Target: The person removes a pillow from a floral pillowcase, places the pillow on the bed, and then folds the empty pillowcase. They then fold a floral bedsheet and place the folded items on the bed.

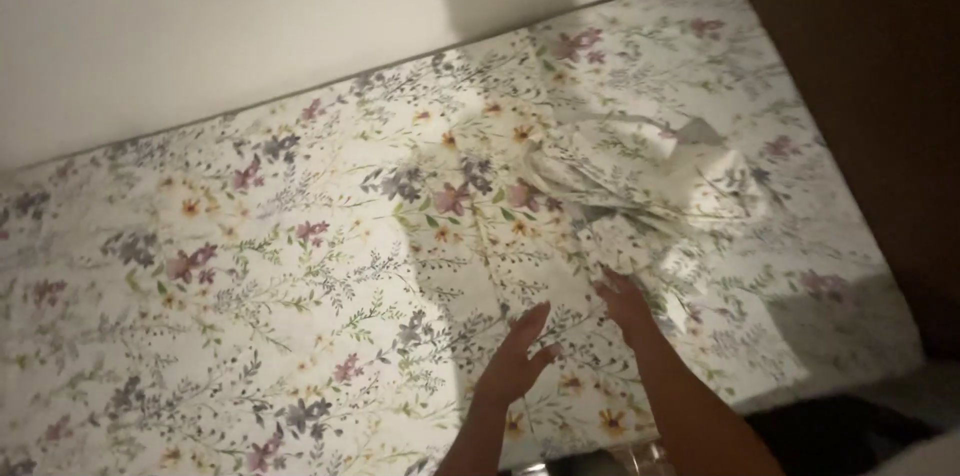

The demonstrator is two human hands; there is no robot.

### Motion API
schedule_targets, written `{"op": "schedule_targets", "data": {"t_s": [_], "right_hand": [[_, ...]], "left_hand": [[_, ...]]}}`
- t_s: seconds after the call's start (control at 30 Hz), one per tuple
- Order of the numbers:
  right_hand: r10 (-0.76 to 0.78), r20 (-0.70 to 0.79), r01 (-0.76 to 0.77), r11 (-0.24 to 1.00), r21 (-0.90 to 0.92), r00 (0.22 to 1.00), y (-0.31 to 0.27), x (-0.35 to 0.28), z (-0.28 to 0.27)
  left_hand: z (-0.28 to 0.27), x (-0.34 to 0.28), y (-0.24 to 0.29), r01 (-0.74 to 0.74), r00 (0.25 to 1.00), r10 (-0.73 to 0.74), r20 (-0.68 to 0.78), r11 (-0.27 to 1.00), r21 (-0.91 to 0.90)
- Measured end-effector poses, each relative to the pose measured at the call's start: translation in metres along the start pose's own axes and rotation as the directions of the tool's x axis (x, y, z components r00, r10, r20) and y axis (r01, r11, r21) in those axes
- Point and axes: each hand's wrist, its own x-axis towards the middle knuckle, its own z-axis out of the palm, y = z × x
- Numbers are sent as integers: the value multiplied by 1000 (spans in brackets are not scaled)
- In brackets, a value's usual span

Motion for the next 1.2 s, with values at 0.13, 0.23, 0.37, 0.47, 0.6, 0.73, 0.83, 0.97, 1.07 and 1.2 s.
{"op": "schedule_targets", "data": {"t_s": [0.13,0.23,0.37,0.47,0.6,0.73,0.83,0.97,1.07,1.2], "right_hand": [[-21,-66,25,998,54,998,-12,-2,-1],[-246,-159,257,965,52,956,-16,-35,5],[-503,-122,507,862,3,856,-10,-86,11],[-633,-2,633,774,-9,774,-40,-166,8],[-657,32,658,753,-20,753,-58,-238,-6],[-686,-138,699,711,80,714,-63,-285,-10],[-723,-119,722,689,-62,680,-5,-229,19],[-432,31,425,868,-255,901,-16,-256,46],[-560,-88,513,803,-302,824,13,-223,68],[-537,-228,561,827,47,812,30,-173,72]], "left_hand": [[-3,20,7,74,996,-76,40,996,56],[-5,26,14,0,1000,-4,30,994,109],[-16,40,52,-100,994,93,50,981,164],[-34,35,102,-283,959,284,18,946,160],[-60,17,138,-368,929,354,110,915,164],[-88,-11,187,-341,939,343,33,908,244],[-120,-37,226,-458,887,462,13,875,160],[-137,-67,251,-442,882,447,-151,894,67],[-148,-109,280,-435,876,404,-265,898,-69],[-183,-169,345,-363,897,278,-344,907,-214]]}}
